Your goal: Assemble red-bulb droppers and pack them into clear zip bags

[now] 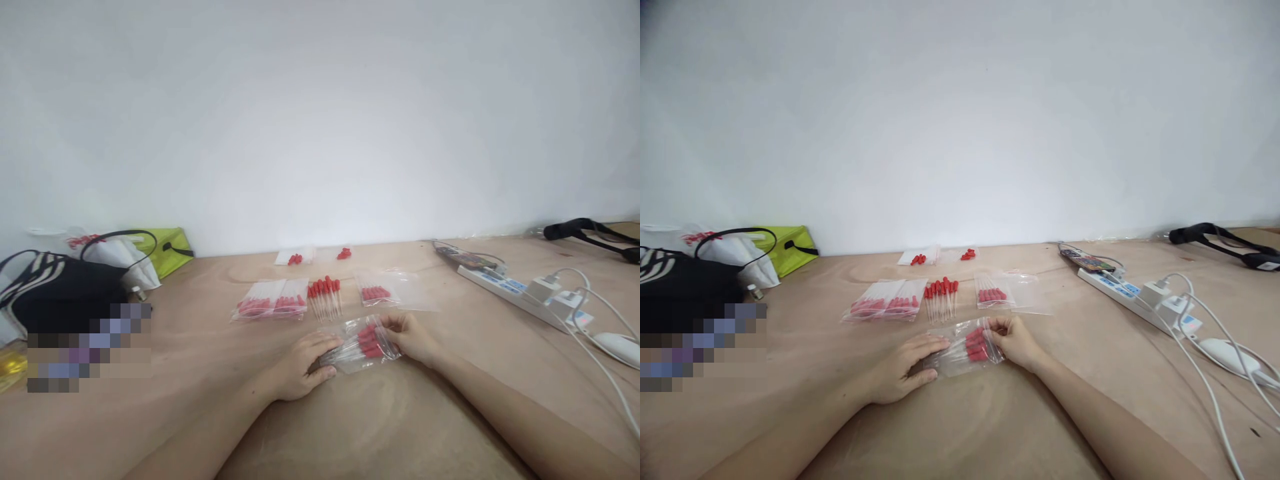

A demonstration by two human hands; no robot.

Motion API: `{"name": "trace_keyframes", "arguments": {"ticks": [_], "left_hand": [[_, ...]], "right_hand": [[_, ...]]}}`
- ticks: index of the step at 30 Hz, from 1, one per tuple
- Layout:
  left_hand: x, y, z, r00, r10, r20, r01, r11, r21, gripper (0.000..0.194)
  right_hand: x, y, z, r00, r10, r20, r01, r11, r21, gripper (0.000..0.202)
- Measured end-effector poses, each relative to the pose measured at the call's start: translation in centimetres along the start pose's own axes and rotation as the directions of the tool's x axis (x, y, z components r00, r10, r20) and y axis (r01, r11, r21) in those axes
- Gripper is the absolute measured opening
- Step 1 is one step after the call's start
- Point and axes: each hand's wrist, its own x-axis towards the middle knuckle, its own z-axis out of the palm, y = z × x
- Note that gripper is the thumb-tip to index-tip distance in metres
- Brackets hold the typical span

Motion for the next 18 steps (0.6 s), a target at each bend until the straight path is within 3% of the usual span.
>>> {"name": "trace_keyframes", "arguments": {"ticks": [3,8,10,12,14,18], "left_hand": [[0.0,-0.1,0.1,1.0,0.019,-0.01,-0.019,1.0,-0.002,0.043],[0.0,-0.1,0.1,1.0,0.004,0.0,-0.004,1.0,0.012,0.043],[0.0,0.0,0.0,1.0,0.002,0.003,-0.002,1.0,0.017,0.044],[0.1,0.1,0.0,1.0,0.009,0.004,-0.01,1.0,0.02,0.043],[0.2,0.2,-0.1,1.0,0.017,0.01,-0.017,1.0,0.025,0.041],[0.2,0.4,-0.3,0.999,0.028,0.034,-0.029,0.999,0.034,0.038]], "right_hand": [[0.1,0.0,0.2,1.0,-0.019,0.003,0.019,0.996,-0.088,0.034],[0.5,0.2,-0.4,0.989,-0.028,-0.144,-0.01,0.968,-0.252,0.023],[0.9,0.0,-0.8,0.963,-0.078,-0.259,-0.01,0.947,-0.322,0.017],[1.6,-0.6,-1.0,0.91,-0.215,-0.354,0.037,0.894,-0.447,0.01],[2.7,-1.3,-0.5,0.873,-0.339,-0.352,0.078,0.807,-0.585,0.004],[6.3,-2.5,2.4,0.893,-0.358,-0.272,0.077,0.718,-0.692,0.004]]}}
